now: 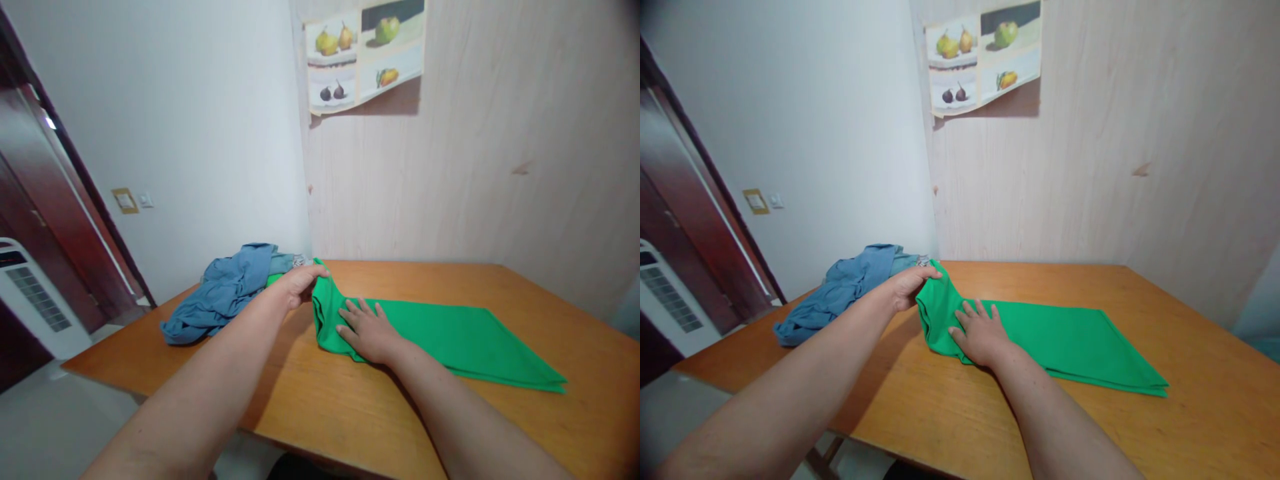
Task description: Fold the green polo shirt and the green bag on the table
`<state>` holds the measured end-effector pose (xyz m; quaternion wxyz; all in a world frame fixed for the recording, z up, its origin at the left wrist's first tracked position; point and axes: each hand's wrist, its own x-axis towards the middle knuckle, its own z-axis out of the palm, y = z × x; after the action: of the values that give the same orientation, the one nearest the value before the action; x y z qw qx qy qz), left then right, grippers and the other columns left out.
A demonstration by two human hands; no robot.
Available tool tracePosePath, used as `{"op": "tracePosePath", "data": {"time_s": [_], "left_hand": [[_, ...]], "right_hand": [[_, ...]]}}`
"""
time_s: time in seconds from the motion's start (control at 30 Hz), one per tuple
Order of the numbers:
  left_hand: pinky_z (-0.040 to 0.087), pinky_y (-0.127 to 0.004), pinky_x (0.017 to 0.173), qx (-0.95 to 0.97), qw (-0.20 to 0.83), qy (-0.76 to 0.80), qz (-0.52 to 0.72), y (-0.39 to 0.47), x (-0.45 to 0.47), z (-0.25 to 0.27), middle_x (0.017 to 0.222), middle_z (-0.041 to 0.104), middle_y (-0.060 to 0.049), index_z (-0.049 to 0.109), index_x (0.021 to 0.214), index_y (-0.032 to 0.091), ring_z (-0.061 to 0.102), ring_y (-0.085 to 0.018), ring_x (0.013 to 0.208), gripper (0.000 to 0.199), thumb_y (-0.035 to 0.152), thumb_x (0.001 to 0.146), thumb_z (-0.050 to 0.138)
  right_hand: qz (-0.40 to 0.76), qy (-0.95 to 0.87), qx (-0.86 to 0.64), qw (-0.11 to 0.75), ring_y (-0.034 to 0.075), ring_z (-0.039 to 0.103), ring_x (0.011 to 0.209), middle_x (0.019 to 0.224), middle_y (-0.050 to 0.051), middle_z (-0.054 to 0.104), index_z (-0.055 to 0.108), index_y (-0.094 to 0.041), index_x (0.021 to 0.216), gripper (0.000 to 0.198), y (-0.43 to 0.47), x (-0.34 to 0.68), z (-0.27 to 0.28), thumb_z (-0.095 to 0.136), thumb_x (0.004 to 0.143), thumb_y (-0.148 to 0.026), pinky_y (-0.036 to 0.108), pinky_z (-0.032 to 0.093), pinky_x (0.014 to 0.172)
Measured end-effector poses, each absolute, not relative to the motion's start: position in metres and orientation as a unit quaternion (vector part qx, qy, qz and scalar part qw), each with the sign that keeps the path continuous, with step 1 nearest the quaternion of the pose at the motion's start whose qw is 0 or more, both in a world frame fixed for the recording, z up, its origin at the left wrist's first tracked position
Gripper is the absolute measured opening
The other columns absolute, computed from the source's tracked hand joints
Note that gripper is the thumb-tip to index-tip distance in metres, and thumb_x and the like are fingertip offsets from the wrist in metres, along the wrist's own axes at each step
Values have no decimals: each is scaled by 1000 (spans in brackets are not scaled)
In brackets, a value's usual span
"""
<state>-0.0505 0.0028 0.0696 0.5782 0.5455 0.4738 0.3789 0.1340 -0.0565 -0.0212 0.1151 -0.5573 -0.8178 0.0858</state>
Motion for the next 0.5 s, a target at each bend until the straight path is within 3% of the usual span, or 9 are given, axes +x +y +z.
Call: {"op": "tracePosePath", "data": {"time_s": [0.13, 0.33, 0.43, 0.5], "left_hand": [[51, -29, 62, 526, 616, 449, 377, 3, -54, 67, 61, 63, 1, 56, 67, 20, 64, -17, 60, 18, 29, 59, 69], [39, -22, 47, 579, 552, 489, 347, 7, -28, 66, 53, 55, 4, 52, 66, 20, 51, -11, 46, 19, 31, 65, 68], [30, -21, 42, 609, 520, 502, 326, 5, -13, 67, 48, 49, 6, 50, 65, 20, 41, -9, 40, 21, 31, 67, 68], [27, -22, 41, 631, 502, 506, 305, 2, -3, 68, 48, 48, 5, 51, 64, 20, 40, -9, 40, 21, 31, 69, 68]], "right_hand": [[99, -821, -556, 82, 34, 4, 149, 162, 5, 21, 33, -27, 153, 71, -56, 131, -21, 19, 95, -65, 63, -1, 114], [113, -819, -552, 107, 34, 11, 149, 160, 7, 26, 41, -25, 149, 65, -54, 133, -23, 33, 94, -59, 62, 1, 115], [134, -803, -538, 219, 30, 37, 139, 147, 9, 49, 57, -25, 135, 49, -47, 140, -22, 38, 95, -46, 53, 20, 114], [154, -762, -539, 326, 25, 56, 119, 124, 9, 67, 68, -22, 114, 42, -39, 148, -19, 35, 95, -40, 41, 37, 104]]}}
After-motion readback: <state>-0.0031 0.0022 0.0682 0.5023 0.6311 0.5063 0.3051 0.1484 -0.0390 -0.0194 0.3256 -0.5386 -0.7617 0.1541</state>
